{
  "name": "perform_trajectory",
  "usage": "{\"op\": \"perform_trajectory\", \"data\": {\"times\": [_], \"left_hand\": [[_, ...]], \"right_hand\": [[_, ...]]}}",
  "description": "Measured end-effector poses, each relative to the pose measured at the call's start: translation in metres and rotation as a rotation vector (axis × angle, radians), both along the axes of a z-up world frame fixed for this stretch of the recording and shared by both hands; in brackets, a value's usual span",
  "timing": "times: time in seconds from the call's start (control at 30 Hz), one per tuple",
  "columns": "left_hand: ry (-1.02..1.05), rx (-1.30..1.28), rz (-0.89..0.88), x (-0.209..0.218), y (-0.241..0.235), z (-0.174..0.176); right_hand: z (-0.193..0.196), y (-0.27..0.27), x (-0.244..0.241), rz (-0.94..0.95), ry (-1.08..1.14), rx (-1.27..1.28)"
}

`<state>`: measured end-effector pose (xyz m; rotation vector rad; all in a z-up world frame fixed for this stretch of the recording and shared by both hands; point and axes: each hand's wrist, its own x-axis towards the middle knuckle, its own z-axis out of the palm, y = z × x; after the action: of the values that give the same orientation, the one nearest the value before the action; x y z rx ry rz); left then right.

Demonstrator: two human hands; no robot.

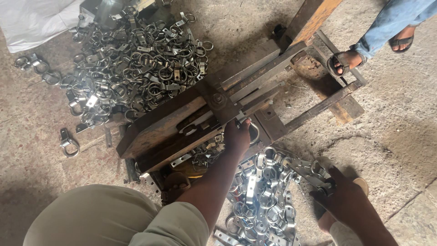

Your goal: The person repeatedly fits a metal strap and a D-ring together and places them into a manual press to bend the strap around the ring. After each press, they toss the completed hardware onto a growing pile on the floor.

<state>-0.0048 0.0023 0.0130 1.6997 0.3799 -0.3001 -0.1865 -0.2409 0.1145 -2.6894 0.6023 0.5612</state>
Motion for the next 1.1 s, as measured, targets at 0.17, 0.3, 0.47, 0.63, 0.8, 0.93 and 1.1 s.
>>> {"op": "perform_trajectory", "data": {"times": [0.17,0.3,0.47,0.63,0.8,0.93,1.1], "left_hand": [[0.03,-0.029,0.011,0.0,0.0,0.004],[0.086,-0.009,-0.014,0.0,0.002,0.006],[0.096,-0.01,-0.044,0.003,-0.002,-0.007],[0.141,-0.08,-0.037,-0.009,-0.01,-0.055],[-0.741,0.601,-0.402,-0.032,-0.051,-0.024],[-0.348,-0.098,-0.081,0.016,-0.037,0.088],[-0.6,-0.415,0.049,0.01,-0.005,0.143]], "right_hand": [[0.002,0.003,0.001,-0.011,-0.028,0.049],[0.002,0.005,0.004,-0.036,0.014,0.028],[-0.003,0.001,0.0,0.002,0.026,-0.06],[-0.012,-0.012,-0.005,-0.031,0.031,-0.026],[-0.014,-0.023,-0.005,0.074,-0.232,-0.112],[0.009,-0.009,0.002,-0.119,-0.245,0.064],[0.056,0.043,0.021,-0.341,-0.367,0.219]]}}
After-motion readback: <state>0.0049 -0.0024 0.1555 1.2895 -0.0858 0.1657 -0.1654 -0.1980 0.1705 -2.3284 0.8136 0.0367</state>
